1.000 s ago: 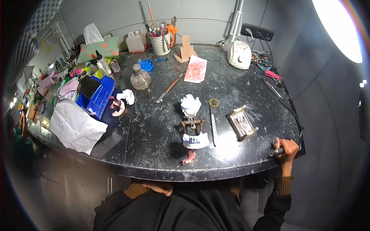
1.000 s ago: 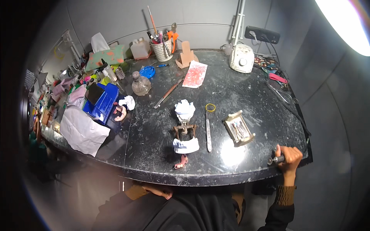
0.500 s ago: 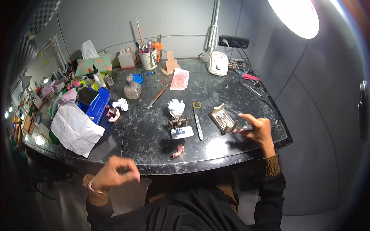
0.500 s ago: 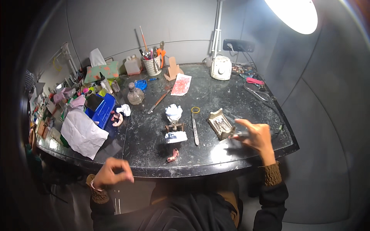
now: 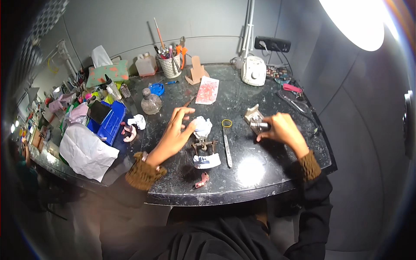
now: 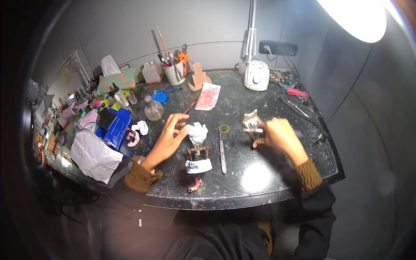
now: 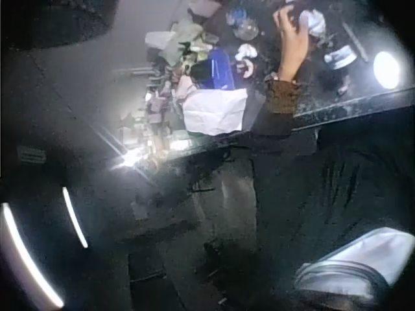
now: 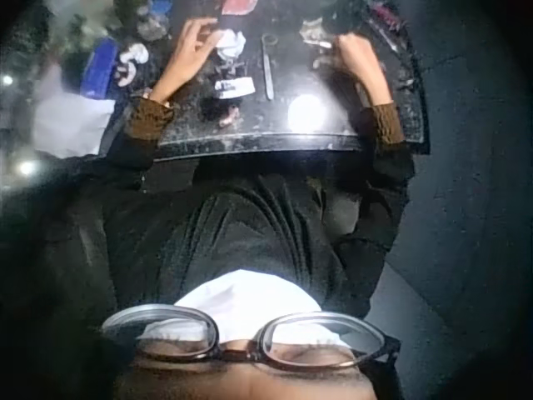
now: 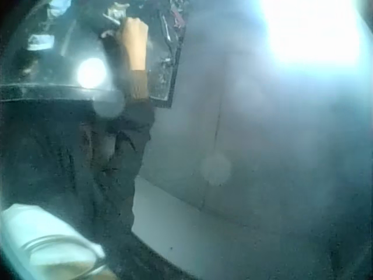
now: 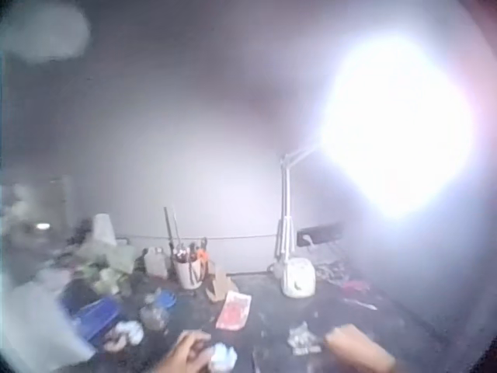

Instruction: The person uses a rotary tool to shape and smooth the edges of a pink dental base. They also handle the base with their hands, use tweezers to pick up a small object, and operate a smartwatch on their wrist.

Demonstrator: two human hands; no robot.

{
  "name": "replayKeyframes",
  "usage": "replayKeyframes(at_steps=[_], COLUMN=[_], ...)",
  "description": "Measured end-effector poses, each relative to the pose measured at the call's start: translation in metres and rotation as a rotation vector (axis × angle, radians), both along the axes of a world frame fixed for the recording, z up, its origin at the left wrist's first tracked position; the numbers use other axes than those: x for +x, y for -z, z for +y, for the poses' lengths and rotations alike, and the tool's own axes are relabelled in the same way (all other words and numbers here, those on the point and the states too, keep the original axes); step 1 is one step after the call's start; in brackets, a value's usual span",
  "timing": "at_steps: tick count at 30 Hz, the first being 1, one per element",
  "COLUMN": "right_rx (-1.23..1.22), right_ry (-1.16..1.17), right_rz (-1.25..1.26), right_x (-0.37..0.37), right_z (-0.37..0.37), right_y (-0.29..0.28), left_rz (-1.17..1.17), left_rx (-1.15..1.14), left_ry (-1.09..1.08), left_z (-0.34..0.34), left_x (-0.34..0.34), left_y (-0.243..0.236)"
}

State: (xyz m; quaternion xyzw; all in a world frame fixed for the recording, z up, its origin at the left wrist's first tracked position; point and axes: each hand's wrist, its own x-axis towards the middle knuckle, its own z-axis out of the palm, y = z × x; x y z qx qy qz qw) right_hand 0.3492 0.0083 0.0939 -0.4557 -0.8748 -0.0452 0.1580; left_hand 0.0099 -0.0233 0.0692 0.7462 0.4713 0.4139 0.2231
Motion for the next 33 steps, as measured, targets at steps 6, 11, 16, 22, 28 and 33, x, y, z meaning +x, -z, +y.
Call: replayKeyframes(at_steps=[6,11,16,22,28,33], right_rx=[0.017,0.229,0.218,0.202,0.247,0.219], right_ry=[0.12,0.137,0.143,0.171,0.203,0.2], right_rz=[0.239,0.37,0.399,0.415,0.407,0.408], right_x=[-0.001,0.015,0.014,0.014,0.023,0.02], right_z=[0.023,0.024,0.03,0.036,0.04,0.039], right_y=[-0.002,0.017,0.018,0.021,0.027,0.027], left_rz=[-0.078,-0.123,-0.286,-0.389,0.026,0.129], left_rx=[-0.184,-0.243,-0.179,-0.005,-0.226,-0.303], left_ry=[0.013,0.068,-0.022,-0.067,0.079,0.056], left_z=[0.038,0.043,0.045,-0.008,-0.11,-0.134], left_x=[-0.002,-0.012,-0.013,-0.018,-0.003,0.014], left_y=[0.033,0.049,0.042,0.001,-0.011,0.005])
